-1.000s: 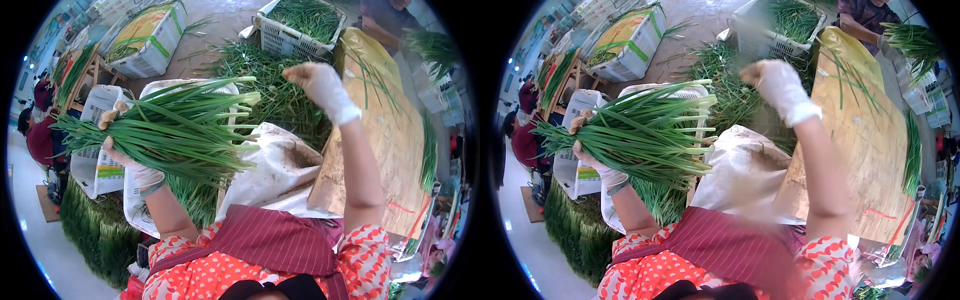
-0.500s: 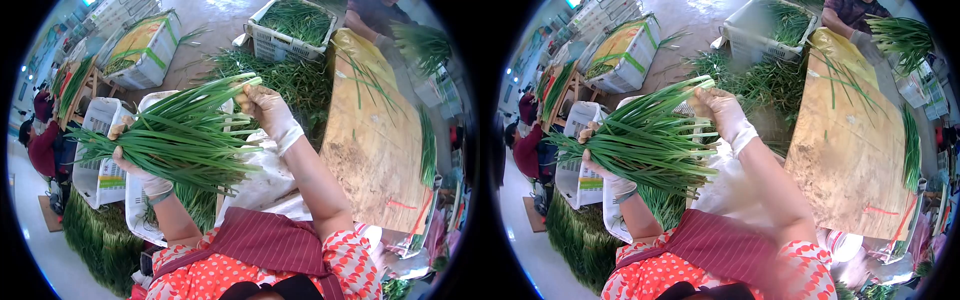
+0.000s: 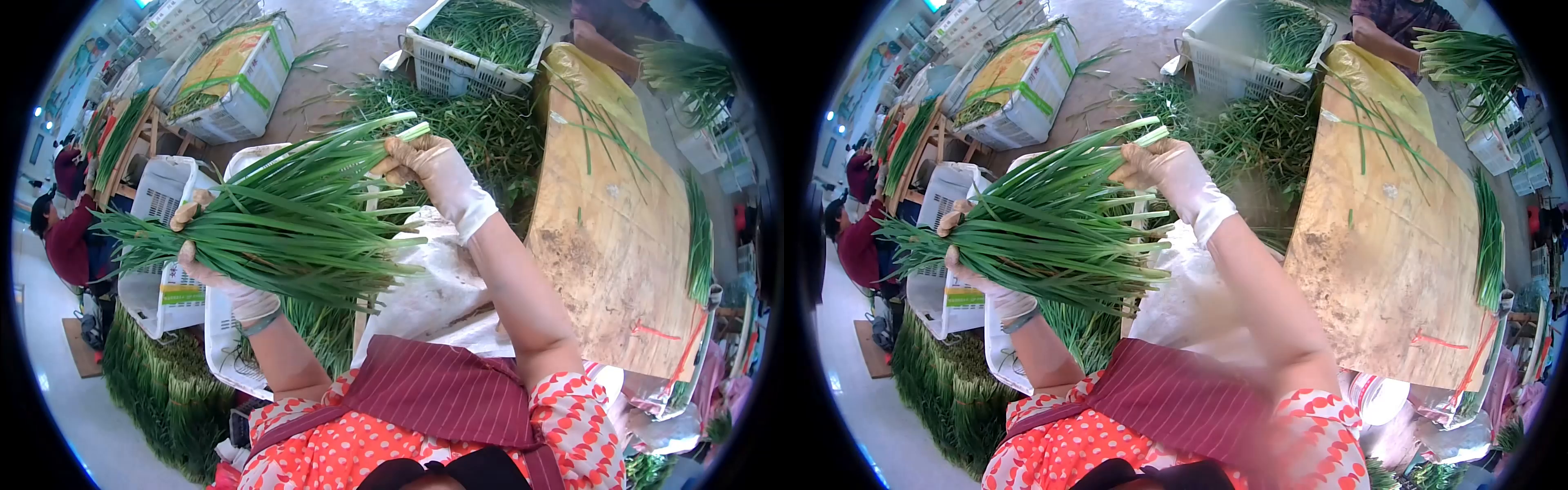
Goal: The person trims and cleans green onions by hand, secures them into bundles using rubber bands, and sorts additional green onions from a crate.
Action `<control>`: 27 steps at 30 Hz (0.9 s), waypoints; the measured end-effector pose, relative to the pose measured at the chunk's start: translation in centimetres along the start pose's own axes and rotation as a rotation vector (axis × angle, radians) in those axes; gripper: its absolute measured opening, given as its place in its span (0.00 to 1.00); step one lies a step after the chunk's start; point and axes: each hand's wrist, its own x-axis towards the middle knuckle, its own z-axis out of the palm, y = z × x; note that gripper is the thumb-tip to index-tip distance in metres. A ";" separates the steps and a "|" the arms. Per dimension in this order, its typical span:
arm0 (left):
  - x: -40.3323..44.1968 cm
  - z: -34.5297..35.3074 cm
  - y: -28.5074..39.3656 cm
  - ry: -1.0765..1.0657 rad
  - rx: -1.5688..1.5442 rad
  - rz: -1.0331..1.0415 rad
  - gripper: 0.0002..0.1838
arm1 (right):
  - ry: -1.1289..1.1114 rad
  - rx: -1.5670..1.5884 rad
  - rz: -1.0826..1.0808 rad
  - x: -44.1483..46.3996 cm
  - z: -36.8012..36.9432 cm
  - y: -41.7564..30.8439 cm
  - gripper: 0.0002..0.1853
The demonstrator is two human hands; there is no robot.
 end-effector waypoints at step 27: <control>0.2 0.4 0.7 -0.026 -0.094 -0.108 0.14 | -0.028 0.285 -0.058 0.6 -1.6 -0.1 0.15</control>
